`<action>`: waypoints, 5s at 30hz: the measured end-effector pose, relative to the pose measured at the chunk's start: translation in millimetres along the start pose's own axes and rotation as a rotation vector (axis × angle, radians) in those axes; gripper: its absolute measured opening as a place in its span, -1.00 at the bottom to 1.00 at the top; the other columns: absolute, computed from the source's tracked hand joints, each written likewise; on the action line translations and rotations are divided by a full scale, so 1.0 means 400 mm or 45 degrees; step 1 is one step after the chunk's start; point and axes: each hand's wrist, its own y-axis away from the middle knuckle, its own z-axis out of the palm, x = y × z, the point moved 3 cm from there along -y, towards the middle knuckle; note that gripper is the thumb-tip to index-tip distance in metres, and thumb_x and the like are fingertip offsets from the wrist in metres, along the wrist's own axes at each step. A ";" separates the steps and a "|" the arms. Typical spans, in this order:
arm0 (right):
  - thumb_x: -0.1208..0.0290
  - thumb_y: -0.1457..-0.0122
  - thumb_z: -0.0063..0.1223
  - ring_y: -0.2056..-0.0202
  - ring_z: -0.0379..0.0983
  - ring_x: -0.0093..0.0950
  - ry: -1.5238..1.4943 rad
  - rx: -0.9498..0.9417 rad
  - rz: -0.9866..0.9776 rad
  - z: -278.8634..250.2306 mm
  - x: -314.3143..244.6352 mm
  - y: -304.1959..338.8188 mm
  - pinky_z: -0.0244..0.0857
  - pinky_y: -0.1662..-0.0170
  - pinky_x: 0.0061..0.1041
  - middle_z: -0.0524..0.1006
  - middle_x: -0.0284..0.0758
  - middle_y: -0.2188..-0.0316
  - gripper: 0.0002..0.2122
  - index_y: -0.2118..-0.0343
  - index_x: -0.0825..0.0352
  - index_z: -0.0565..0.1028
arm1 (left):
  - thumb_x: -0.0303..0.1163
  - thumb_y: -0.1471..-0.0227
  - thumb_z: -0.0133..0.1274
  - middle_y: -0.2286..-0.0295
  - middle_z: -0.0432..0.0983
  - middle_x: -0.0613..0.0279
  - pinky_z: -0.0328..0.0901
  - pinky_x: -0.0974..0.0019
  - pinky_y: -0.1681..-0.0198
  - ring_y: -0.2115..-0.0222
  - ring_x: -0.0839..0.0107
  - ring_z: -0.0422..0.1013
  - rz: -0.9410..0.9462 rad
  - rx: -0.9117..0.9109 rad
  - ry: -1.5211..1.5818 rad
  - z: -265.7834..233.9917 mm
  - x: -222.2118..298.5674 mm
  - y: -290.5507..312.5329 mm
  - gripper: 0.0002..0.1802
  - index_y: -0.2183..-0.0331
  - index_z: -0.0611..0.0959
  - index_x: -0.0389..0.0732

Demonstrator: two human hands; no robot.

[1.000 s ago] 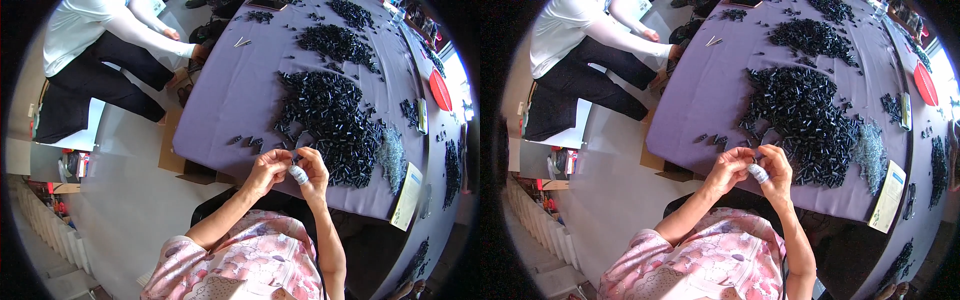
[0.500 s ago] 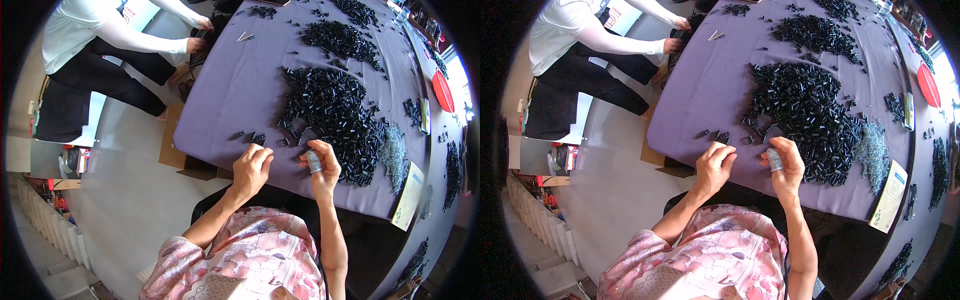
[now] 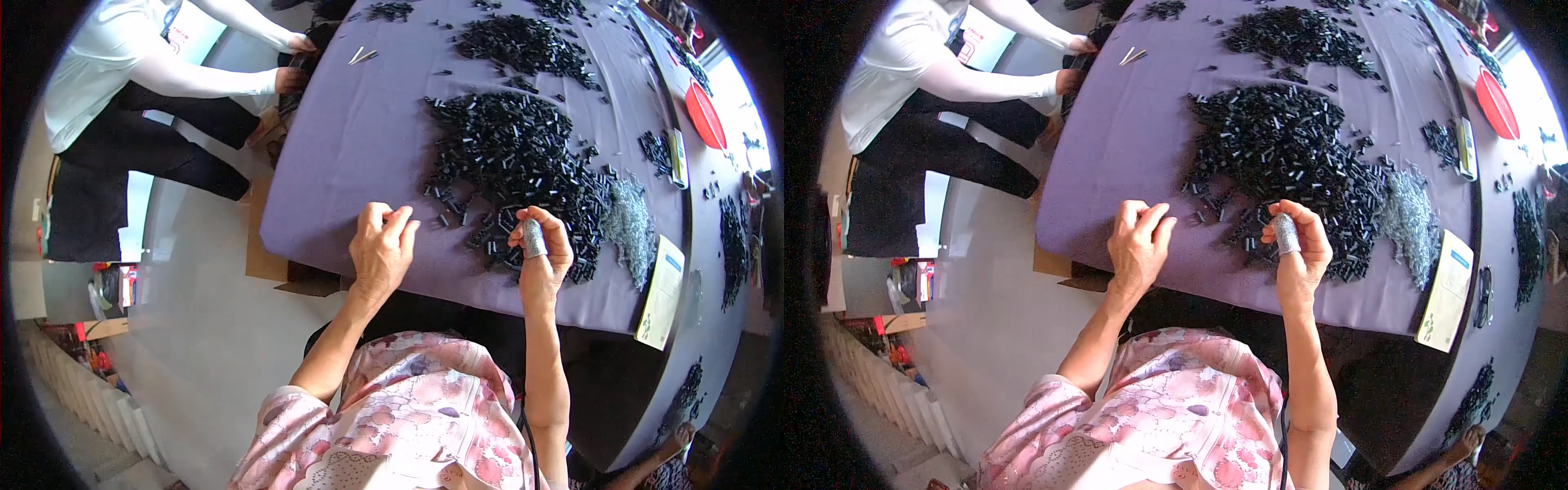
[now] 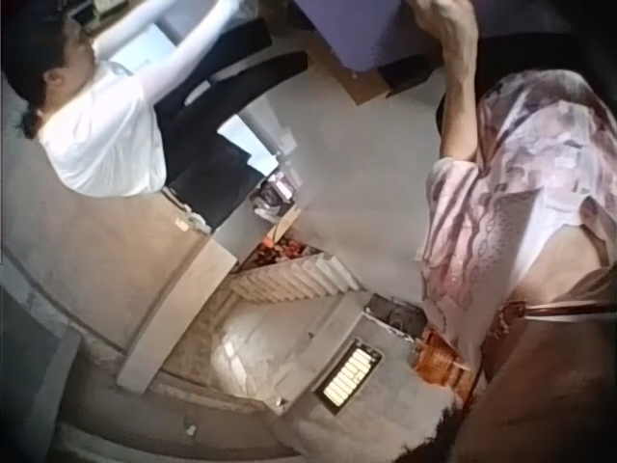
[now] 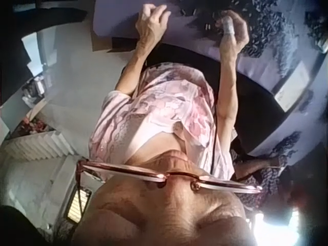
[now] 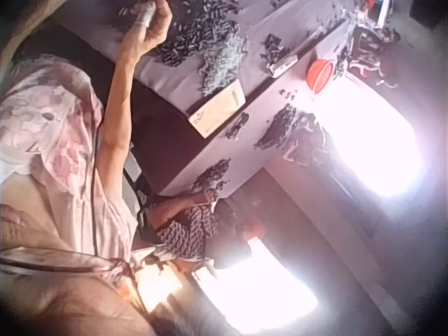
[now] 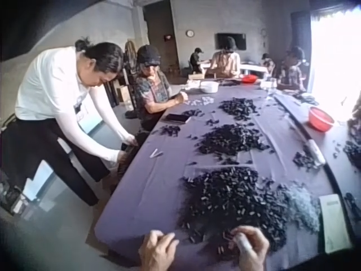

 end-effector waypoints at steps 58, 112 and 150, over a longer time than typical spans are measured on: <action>0.68 0.05 -0.02 0.29 0.44 -0.18 1.819 0.385 -0.076 -0.472 -0.145 0.002 0.31 0.20 -0.31 0.47 -0.20 0.35 -0.75 0.29 0.26 0.52 | -0.39 0.04 0.12 0.35 0.37 0.17 0.34 0.18 0.36 0.36 0.17 0.41 -0.037 0.073 -0.039 0.011 -0.027 -0.010 -0.82 0.31 0.60 -0.17; 0.69 0.06 -0.11 0.32 0.44 -0.22 1.865 0.359 -0.193 -0.463 -0.103 -0.011 0.31 0.24 -0.32 0.46 -0.24 0.31 -0.66 0.19 0.23 0.47 | -0.59 0.28 0.11 0.68 0.27 0.27 0.01 0.41 0.74 0.81 0.48 0.13 0.246 -0.004 2.008 -0.567 0.379 -0.074 -0.84 0.67 0.45 -0.22; 0.66 -0.01 -0.13 0.32 0.40 -0.09 1.878 0.145 -0.091 -0.449 -0.133 -0.028 0.26 0.27 -0.24 0.43 -0.13 0.34 -0.85 0.33 0.37 0.40 | -0.58 0.06 0.09 0.56 0.45 0.12 0.28 0.31 0.54 0.59 0.26 0.42 -0.028 -0.219 0.519 -0.004 0.070 0.042 -0.90 0.38 0.57 -0.28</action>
